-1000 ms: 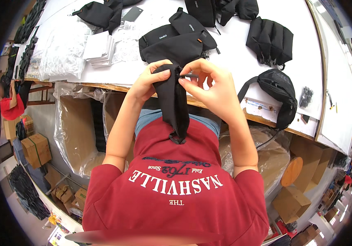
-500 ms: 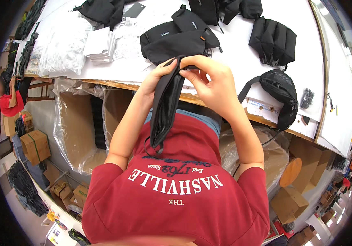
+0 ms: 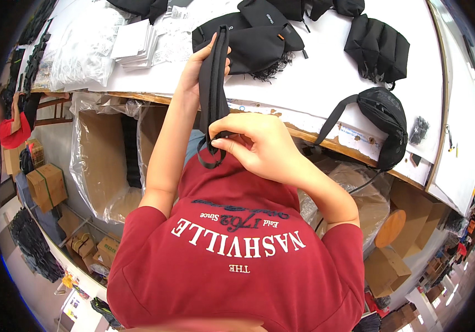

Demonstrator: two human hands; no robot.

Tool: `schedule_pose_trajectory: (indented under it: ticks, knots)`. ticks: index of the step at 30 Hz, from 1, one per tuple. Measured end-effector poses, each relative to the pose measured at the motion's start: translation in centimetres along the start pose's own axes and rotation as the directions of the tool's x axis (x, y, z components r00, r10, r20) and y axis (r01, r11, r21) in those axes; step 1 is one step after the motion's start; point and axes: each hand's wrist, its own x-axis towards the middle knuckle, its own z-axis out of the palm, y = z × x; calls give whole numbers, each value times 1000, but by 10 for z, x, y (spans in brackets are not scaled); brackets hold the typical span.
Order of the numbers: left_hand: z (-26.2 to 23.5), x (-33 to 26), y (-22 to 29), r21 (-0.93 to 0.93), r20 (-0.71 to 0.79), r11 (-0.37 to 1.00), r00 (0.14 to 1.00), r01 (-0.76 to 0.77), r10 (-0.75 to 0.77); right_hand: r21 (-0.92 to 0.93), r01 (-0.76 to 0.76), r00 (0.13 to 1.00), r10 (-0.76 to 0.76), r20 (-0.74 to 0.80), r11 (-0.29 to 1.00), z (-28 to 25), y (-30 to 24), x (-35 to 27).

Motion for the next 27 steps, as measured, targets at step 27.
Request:
schedule_pose_trajectory:
  ticks: [27]
  knots:
    - [12, -72, -10, 35, -323, 967, 913, -254, 251, 512, -61, 933, 232, -277, 857, -33, 42, -9]
